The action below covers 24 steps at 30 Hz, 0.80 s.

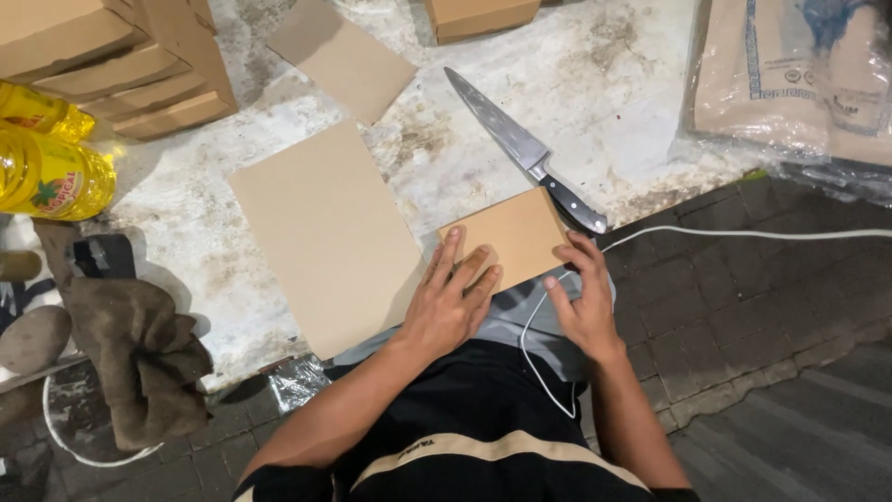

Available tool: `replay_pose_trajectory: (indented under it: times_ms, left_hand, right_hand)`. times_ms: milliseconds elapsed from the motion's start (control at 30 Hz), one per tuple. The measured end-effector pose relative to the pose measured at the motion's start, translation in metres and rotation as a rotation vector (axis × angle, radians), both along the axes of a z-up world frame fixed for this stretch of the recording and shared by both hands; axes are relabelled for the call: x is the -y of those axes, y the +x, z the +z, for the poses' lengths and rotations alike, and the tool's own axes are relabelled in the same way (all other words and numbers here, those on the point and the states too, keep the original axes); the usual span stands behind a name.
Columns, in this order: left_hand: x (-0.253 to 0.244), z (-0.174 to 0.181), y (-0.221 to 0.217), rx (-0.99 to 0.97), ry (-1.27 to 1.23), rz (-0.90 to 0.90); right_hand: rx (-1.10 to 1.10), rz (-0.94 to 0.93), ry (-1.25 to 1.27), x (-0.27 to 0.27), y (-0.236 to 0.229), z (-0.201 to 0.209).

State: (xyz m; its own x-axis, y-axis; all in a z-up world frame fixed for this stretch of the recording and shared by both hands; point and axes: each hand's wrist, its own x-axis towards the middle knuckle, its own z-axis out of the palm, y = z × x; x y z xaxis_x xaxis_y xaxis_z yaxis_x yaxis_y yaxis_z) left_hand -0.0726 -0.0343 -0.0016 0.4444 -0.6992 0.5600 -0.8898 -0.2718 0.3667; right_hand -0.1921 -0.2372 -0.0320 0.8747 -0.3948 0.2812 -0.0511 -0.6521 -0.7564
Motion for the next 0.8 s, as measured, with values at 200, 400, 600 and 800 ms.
replay_pose_trajectory:
  times_ms: [200,400,600,800]
  left_hand:
    - [0.002,0.006,-0.002,-0.055,0.001,0.021]
    - [0.011,0.004,-0.002,0.042,0.017,0.094]
    - [0.013,0.003,0.002,0.011,-0.021,0.071]
    - [0.011,-0.001,-0.005,0.062,0.016,0.098]
  right_hand:
    - [0.140,-0.139,0.483,0.009,-0.011,-0.047]
    - [0.215,-0.215,0.650,0.005,-0.003,-0.056]
    - [0.267,-0.209,0.595,0.011,0.002,-0.069]
    - [0.327,-0.175,0.462,0.012,0.003,-0.075]
